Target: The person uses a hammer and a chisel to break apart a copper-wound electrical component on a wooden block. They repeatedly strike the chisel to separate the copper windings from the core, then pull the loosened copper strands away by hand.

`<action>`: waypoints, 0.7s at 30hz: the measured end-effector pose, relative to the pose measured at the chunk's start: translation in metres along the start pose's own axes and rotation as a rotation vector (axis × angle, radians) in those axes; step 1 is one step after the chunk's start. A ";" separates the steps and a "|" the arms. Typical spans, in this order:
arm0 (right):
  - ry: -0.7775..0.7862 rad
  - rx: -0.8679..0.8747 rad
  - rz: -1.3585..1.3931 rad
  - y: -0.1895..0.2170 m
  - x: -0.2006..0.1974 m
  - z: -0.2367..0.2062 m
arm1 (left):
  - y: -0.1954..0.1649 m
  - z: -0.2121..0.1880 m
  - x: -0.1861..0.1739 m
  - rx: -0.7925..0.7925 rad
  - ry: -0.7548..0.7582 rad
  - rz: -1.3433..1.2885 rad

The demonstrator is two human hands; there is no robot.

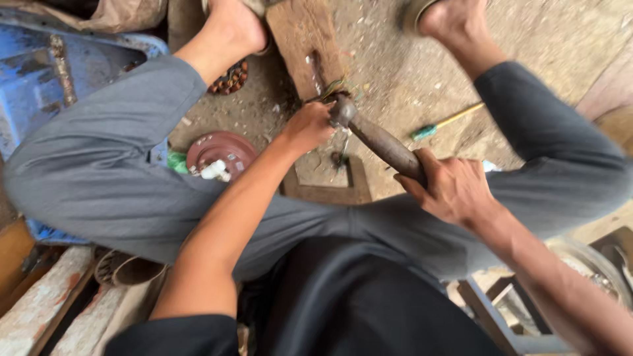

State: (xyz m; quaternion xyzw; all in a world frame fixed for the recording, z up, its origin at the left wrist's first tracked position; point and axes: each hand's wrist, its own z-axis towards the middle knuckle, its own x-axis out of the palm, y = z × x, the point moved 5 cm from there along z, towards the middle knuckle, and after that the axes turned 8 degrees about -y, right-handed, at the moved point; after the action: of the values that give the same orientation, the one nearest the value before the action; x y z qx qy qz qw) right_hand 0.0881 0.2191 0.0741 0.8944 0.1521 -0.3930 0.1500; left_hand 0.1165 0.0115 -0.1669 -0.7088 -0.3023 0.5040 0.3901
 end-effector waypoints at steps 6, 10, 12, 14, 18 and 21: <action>-0.231 0.290 0.626 -0.067 -0.016 -0.067 | 0.029 0.021 -0.027 -0.404 -0.059 -0.220; -0.372 0.561 0.947 -0.098 -0.006 -0.136 | 0.051 0.050 -0.039 -0.341 -0.001 -0.258; -0.437 0.678 0.983 -0.106 0.010 -0.163 | 0.063 0.061 -0.038 -0.337 0.037 -0.372; -0.503 0.765 0.972 -0.111 0.031 -0.185 | 0.070 0.071 -0.036 -0.294 0.062 -0.567; -0.565 0.912 1.139 -0.121 0.069 -0.203 | 0.087 0.077 -0.032 -0.416 0.068 -0.405; -0.582 0.888 1.241 -0.127 0.075 -0.197 | 0.084 0.077 -0.032 -0.386 -0.020 -0.431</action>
State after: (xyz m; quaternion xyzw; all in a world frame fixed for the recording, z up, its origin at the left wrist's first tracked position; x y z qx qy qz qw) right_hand 0.2169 0.4226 0.1264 0.6541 -0.5859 -0.4784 0.0056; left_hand 0.0366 -0.0385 -0.2385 -0.6844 -0.5401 0.3494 0.3432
